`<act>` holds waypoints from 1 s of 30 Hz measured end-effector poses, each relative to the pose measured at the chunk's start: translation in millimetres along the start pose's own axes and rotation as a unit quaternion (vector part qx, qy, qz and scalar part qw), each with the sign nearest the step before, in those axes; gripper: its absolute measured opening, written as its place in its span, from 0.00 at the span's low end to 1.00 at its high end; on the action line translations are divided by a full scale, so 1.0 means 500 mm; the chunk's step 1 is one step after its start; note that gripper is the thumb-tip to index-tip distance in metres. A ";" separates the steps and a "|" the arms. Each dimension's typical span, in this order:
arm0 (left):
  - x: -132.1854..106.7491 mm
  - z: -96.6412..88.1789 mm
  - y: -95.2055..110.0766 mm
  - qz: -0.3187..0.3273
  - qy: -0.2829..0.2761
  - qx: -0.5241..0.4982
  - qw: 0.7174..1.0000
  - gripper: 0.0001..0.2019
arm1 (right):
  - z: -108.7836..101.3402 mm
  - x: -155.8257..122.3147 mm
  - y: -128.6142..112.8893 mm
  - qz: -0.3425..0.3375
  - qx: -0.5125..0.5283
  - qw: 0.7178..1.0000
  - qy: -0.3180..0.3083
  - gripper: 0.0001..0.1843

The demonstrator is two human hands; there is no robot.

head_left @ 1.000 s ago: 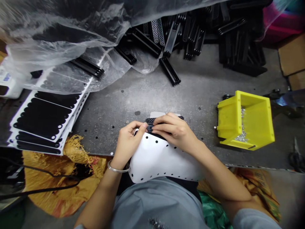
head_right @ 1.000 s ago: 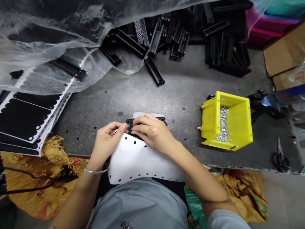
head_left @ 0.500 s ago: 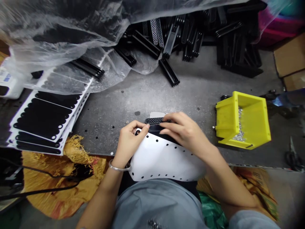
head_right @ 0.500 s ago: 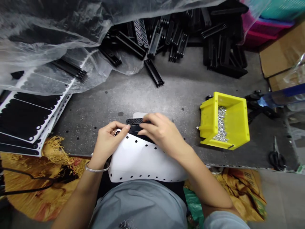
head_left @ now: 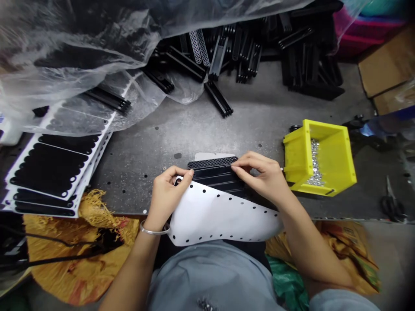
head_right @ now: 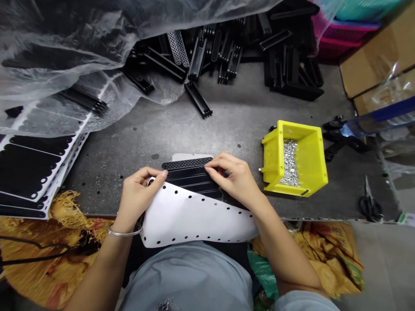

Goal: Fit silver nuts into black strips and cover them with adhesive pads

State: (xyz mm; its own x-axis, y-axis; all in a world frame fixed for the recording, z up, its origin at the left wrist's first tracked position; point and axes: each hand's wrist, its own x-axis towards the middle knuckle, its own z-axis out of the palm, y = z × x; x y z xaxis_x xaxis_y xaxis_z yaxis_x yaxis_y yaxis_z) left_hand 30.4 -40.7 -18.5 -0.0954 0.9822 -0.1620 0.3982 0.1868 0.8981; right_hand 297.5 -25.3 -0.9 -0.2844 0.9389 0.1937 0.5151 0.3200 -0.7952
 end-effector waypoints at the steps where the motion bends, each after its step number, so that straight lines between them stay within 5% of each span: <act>1: 0.001 0.000 -0.002 0.000 -0.001 0.001 1.000 0.09 | -0.003 -0.001 0.001 -0.002 -0.002 1.000 -0.011 0.06; 7: -0.038 0.015 0.006 0.051 0.068 0.000 0.996 0.07 | 0.029 -0.034 -0.055 -0.061 -0.107 0.989 0.084 0.12; 11: -0.111 0.015 0.017 0.169 0.101 -0.046 0.979 0.08 | 0.066 -0.077 -0.139 -0.089 -0.016 0.996 -0.027 0.10; 16: -0.165 -0.020 0.030 0.335 -0.132 -0.079 0.930 0.23 | 0.018 -0.150 -0.177 0.029 0.158 0.981 -0.106 0.06; 20: -0.191 -0.009 0.075 0.456 -0.277 -0.010 0.846 0.12 | -0.024 -0.221 -0.165 0.124 0.184 0.962 -0.159 0.11; 24: -0.217 0.036 0.110 0.528 -0.278 0.022 0.802 0.08 | -0.028 -0.290 -0.149 0.195 0.175 0.955 -0.140 0.16; 27: -0.226 0.060 0.109 0.517 -0.280 -0.033 0.808 0.10 | -0.055 -0.356 -0.115 0.201 0.094 0.957 -0.188 0.13; 30: -0.234 0.069 0.097 0.451 -0.324 -0.092 0.827 0.12 | -0.124 -0.438 -0.025 0.180 -0.058 0.951 -0.243 0.09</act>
State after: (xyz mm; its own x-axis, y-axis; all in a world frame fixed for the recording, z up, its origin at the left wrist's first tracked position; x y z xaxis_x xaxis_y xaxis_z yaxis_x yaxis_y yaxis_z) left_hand 92.4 -145.6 30.0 0.6963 0.5371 0.4761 -0.1104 -0.5752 0.8105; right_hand 403.6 -227.0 2.1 -0.3985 0.8302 -0.3898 0.7273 0.0271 -0.6857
